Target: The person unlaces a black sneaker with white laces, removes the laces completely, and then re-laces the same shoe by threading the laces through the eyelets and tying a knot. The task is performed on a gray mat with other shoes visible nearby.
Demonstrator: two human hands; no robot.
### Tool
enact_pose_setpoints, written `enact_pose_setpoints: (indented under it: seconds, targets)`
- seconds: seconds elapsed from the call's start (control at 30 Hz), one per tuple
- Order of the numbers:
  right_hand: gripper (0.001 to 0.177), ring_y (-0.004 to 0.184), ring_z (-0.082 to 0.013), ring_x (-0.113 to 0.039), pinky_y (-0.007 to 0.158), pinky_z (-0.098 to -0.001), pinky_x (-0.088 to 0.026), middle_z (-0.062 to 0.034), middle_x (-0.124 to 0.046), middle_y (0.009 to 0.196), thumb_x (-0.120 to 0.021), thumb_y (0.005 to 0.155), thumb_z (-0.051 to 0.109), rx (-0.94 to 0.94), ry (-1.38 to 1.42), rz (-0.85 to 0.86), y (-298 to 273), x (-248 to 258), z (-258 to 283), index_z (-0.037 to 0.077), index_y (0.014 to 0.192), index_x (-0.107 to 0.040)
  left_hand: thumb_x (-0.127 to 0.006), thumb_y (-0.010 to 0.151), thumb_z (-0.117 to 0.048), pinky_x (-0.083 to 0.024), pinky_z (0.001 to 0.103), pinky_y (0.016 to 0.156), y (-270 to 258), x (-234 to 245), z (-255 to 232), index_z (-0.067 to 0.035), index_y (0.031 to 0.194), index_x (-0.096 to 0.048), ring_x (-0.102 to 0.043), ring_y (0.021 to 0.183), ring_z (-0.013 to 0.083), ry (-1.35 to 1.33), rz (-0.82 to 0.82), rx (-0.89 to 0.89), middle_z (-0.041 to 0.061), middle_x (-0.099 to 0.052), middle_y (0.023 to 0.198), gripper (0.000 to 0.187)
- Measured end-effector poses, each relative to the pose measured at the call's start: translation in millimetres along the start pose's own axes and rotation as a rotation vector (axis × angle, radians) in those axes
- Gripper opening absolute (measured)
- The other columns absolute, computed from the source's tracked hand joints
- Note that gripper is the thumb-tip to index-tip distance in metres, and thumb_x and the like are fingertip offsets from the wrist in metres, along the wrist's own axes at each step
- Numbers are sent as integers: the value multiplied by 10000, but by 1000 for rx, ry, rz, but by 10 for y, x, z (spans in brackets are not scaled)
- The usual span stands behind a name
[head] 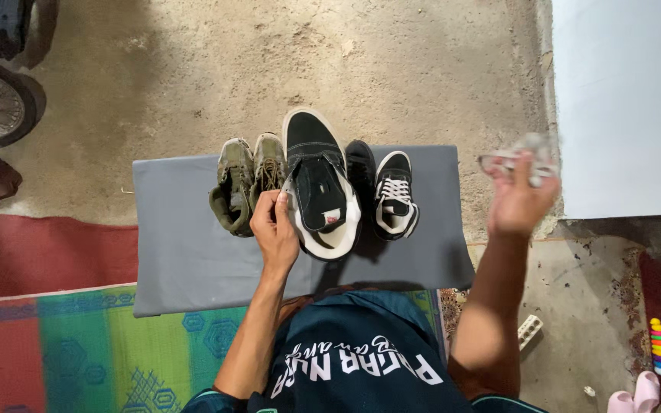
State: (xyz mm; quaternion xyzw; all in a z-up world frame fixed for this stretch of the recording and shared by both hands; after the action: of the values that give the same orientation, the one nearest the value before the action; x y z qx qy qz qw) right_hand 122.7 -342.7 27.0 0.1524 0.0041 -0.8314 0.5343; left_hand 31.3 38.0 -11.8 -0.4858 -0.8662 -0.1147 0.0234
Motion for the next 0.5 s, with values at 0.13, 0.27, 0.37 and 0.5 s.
enact_pose_setpoints:
  seconds: [0.13,0.27,0.37,0.5]
  targets:
    - [207,959,-204,-710,823,-380,-611,-132,-672,1102,-536,1070,99,-174,-82,198,-198,-291,-236,-5,1242,-581,-551,1073,-92,-399,270,647,-5,-59,-75,40,971,-642,-446,728,86,-48,25,0,29,-565,824,190]
    - [148,979,-217,-723,800,-320,-539,-163,-710,1139,-555,1074,77,-256,-122,385,-380,-576,-387,-23,1182,-541,-544,1063,-77,-440,273,708,5,-86,-210,49,973,-632,-516,783,101,-65,59,-72,52,-607,892,178]
    - [99,967,-214,-720,845,-312,-553,-153,-722,1128,-572,1089,49,-218,-123,534,-531,-741,-309,-32,1117,-523,-552,1054,-73,-429,279,683,-5,-116,-283,51,968,-635,-508,760,117,-58,69,-44,59,-588,857,172]
    - [219,861,-170,-724,788,-309,-602,-119,-735,1016,-576,1026,15,-248,-294,603,-667,-943,-109,-26,1241,-556,-555,1056,-70,-433,284,692,-7,-141,-361,55,958,-629,-508,762,126,-83,92,-64,64,-584,858,176]
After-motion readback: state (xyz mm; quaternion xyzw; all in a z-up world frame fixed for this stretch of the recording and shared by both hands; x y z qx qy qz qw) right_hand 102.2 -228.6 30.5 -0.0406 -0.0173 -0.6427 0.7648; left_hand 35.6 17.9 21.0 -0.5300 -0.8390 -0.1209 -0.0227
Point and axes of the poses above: each hand's wrist, its own y-axis towards the middle knuckle, its own x-axis out of the back of the hand, z = x × y, the point moved 3 cm from there along y, towards the middle knuckle
